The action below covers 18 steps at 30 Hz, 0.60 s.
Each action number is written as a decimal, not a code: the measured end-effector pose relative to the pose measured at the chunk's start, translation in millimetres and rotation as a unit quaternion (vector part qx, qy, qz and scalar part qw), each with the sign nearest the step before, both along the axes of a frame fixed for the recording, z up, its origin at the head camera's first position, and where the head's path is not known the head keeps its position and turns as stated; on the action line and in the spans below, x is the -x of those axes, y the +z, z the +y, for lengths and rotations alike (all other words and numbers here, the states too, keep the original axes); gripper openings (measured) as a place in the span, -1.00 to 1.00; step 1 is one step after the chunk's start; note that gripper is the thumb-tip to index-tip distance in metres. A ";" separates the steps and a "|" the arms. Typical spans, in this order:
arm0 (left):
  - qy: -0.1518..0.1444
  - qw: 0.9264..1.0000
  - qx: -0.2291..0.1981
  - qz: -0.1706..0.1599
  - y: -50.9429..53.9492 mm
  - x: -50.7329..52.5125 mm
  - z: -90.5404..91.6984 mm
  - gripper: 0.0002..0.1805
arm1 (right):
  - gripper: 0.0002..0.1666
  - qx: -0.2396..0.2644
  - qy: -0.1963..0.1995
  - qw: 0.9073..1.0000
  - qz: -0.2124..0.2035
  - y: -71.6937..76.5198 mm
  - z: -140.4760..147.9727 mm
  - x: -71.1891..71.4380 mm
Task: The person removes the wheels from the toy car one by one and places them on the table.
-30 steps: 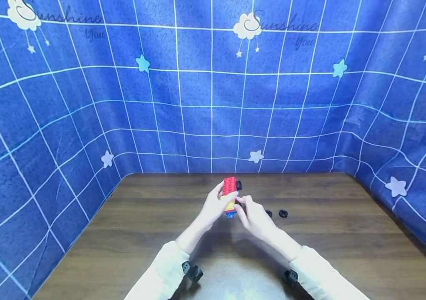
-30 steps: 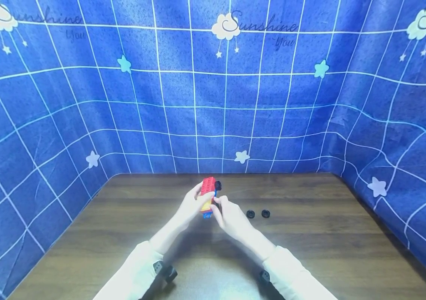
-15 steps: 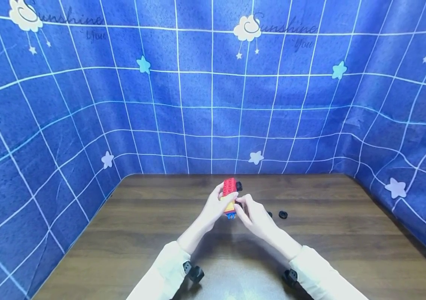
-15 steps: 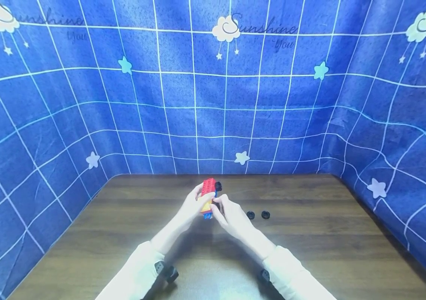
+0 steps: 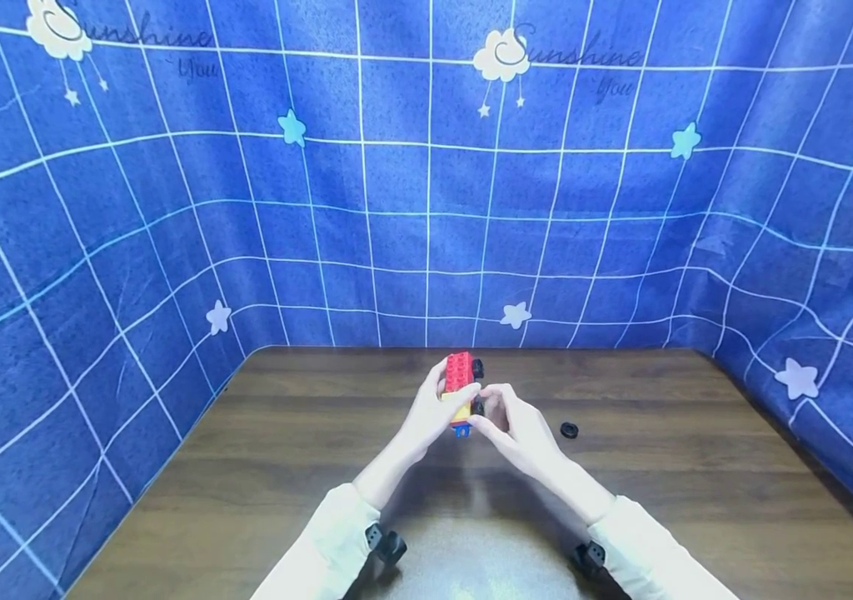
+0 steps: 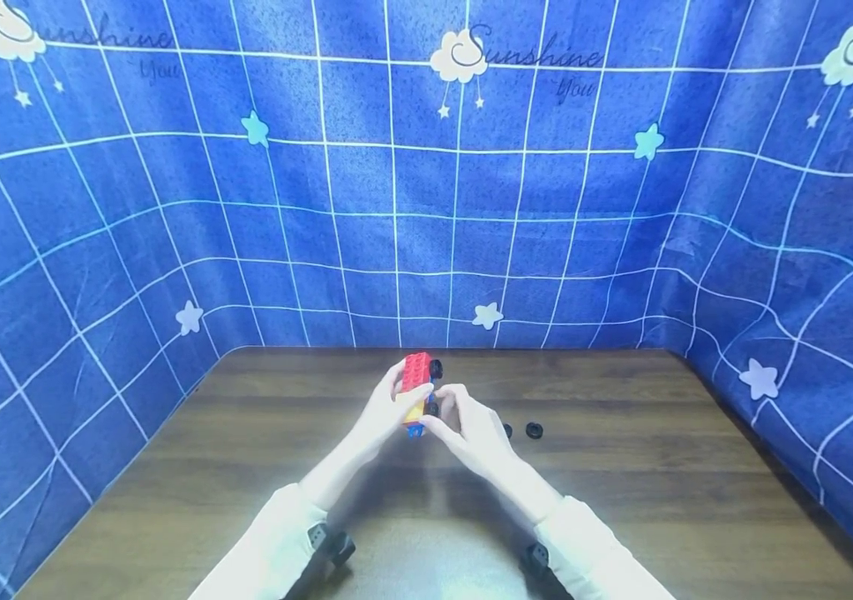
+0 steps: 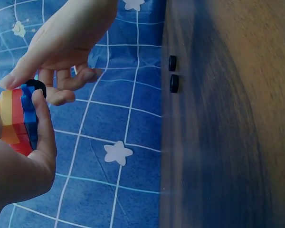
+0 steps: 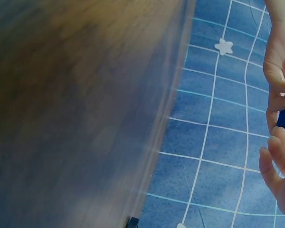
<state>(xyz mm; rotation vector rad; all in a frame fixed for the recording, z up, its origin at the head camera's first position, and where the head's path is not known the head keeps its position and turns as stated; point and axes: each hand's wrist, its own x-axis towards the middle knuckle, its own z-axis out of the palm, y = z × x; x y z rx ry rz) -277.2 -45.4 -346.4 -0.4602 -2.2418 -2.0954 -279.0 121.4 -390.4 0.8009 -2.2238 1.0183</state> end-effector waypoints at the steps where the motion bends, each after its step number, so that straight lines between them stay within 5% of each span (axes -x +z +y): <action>1: 0.003 1.000 0.002 0.003 2.2 -3.0 0.2 -0.22 | -0.63 0.004 0.002 1.000 -0.006 -0.8 0.2 0.3; 11: 0.012 1.000 -0.005 0.010 1.7 -5.0 0.3 -0.22 | -0.67 0.082 0.084 0.988 -0.100 2.9 -2.2 0.5; 18: 0.002 1.000 -0.005 0.011 3.5 -5.8 3.2 -0.20 | -0.71 0.111 0.135 0.976 -0.129 24.6 -3.3 -18.2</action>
